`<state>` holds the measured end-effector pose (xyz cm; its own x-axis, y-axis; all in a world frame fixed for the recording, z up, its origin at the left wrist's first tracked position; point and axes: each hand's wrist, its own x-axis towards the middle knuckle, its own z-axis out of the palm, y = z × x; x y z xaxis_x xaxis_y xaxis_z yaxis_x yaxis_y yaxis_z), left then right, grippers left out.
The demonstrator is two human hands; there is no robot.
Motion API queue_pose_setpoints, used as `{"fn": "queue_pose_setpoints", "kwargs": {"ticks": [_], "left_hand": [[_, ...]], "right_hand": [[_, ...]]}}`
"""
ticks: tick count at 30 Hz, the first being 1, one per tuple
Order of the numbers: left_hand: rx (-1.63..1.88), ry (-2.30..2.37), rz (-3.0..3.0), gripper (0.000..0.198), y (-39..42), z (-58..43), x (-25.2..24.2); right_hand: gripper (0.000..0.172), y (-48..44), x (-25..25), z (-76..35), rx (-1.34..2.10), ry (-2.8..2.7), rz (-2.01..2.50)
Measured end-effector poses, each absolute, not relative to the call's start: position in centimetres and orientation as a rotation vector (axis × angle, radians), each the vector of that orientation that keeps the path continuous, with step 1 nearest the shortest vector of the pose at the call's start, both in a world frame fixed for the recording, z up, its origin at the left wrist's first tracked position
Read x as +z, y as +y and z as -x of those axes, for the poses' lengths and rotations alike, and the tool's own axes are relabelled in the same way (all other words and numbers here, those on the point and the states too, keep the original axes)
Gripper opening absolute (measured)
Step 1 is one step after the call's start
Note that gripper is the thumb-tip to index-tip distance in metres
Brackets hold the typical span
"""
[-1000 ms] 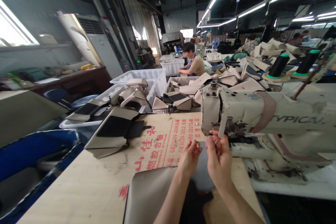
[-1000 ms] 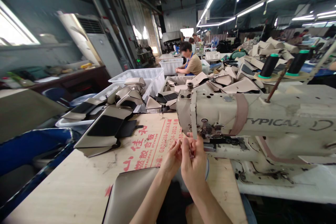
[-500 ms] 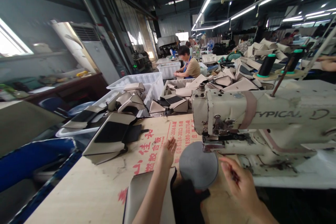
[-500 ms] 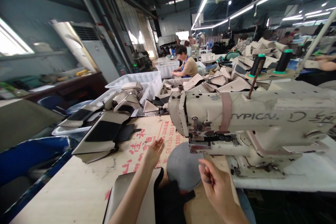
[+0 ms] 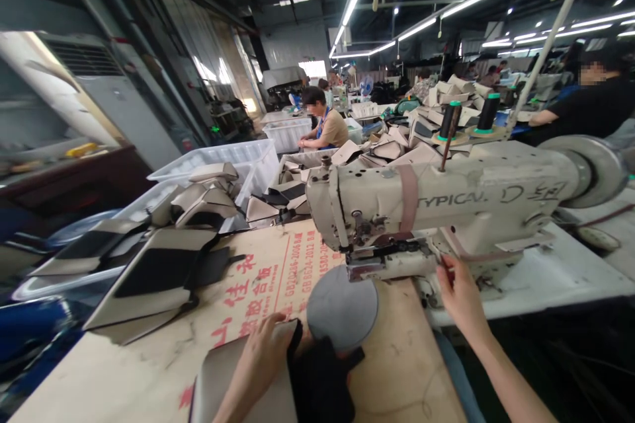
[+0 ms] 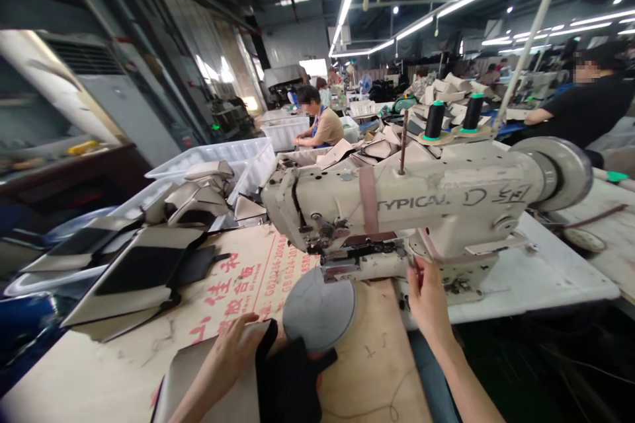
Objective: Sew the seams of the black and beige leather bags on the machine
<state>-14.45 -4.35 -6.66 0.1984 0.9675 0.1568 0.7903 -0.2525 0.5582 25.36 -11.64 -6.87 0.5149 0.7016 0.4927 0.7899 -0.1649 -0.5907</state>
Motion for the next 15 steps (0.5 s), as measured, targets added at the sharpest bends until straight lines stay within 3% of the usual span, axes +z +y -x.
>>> {"fn": "queue_pose_setpoints", "kwargs": {"ticks": [7,11,15], "left_hand": [[0.62,1.347,-2.223,0.012,-8.5,12.0,-4.1],[0.422,1.01,-2.427,0.018,-11.5,10.9,-4.3],[0.085,0.753,-2.771,0.034,-13.1,11.5,-7.3]], "right_hand": [[0.042,-9.7,-3.7,-25.2,-0.185,-1.436,2.092],[0.045,-15.7,-5.9,-24.5,-0.34,-1.518,2.161],[0.039,-21.3,-10.2,-22.4,-0.002,-1.585,1.981]]}}
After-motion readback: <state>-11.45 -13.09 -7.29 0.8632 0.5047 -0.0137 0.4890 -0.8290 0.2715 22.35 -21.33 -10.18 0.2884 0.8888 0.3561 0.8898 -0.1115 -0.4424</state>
